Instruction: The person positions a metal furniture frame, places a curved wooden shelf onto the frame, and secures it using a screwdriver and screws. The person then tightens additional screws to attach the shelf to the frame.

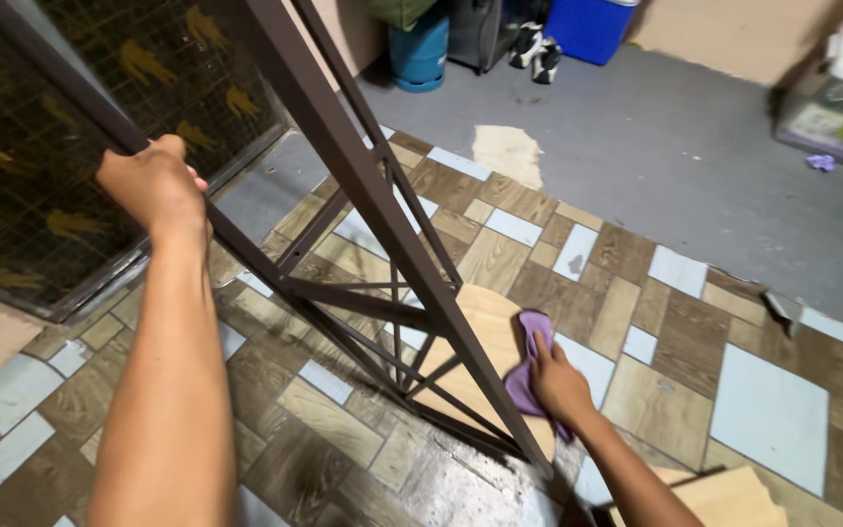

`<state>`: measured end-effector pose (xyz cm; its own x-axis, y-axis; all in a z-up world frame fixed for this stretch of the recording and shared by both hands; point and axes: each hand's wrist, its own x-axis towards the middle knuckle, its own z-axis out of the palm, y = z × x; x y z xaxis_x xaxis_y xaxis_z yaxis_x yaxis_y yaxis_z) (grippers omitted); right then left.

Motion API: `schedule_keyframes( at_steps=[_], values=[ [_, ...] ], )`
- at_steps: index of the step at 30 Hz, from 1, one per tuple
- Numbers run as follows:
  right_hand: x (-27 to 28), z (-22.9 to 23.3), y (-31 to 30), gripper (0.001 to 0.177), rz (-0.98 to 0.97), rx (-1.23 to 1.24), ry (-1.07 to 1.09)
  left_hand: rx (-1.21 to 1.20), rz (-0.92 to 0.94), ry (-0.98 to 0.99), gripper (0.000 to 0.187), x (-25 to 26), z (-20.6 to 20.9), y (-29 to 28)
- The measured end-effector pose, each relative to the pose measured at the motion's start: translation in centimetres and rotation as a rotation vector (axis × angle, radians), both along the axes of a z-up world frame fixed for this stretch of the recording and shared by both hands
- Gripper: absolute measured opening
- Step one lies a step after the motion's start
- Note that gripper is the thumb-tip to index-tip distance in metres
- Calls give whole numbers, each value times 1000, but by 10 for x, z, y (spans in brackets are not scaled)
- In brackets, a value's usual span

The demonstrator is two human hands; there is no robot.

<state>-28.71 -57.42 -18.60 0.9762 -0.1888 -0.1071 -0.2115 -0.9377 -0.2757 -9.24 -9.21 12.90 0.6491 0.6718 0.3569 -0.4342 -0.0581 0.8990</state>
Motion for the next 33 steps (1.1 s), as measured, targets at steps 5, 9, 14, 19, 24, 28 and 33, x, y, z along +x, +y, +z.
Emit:
schedule_keyframes(
  at_steps=[5,9,14,19,24,28,33],
  values=[
    [-99,2,-2,50,-52,205,-157,-92,-82,-115,15,0,-2,4],
    [-131,3,1,45,-55,191,-242,-71,-78,-85,13,-23,-4,2],
    [-138,5,0,46,-74,243,-293,-108,-61,-67,25,-54,10,-9],
    [-147,-6,-6,41,-239,289,-61,72,-80,-66,17,-76,26,-27],
    [-161,-15,-14,39,-467,435,-310,234,-102,-87,15,-119,43,-72],
    [-174,51,-27,45,-842,891,-593,253,-178,-150,13,-150,60,-112],
    [-207,172,4,35,-286,1039,-750,289,-162,-203,11,-175,71,-159]
  ],
)
